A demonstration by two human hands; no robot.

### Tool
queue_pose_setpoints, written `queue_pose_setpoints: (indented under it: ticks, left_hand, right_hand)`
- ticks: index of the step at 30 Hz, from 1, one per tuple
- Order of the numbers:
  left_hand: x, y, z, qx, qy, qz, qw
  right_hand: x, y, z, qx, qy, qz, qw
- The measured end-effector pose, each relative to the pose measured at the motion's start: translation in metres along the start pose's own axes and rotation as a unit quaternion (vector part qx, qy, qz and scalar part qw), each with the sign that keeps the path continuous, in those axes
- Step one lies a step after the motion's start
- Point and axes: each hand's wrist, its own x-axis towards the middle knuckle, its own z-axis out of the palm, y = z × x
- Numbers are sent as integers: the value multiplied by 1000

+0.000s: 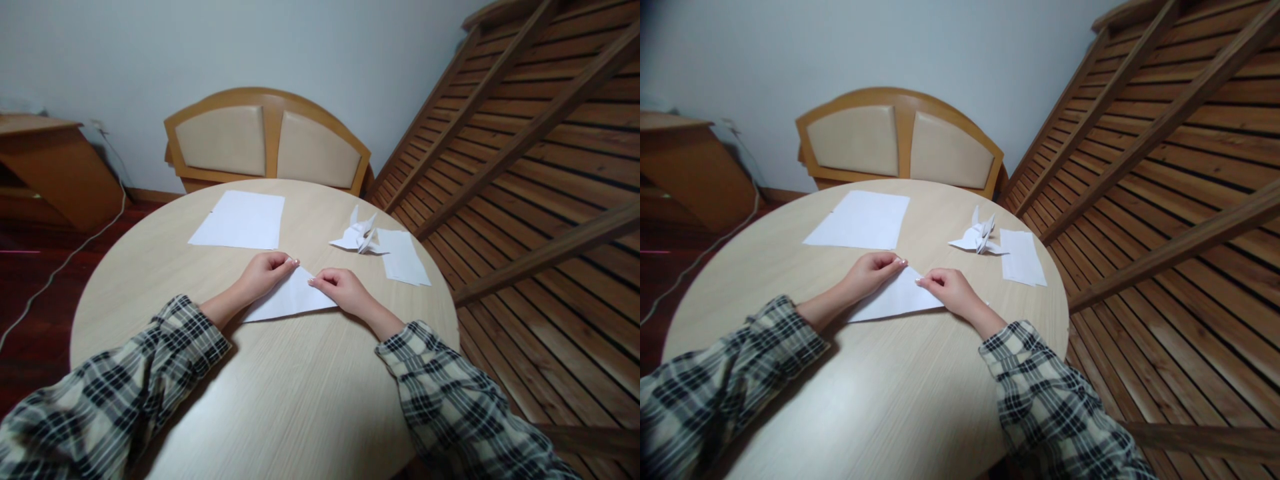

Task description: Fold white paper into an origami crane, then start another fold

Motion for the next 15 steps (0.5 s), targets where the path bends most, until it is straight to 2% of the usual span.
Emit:
queue_pose_setpoints:
  ticks: [15]
  left_hand:
    - [-3, 4, 2, -47, -6, -33, 998]
  right_hand:
    - [0, -3, -1, 25, -4, -7, 1000]
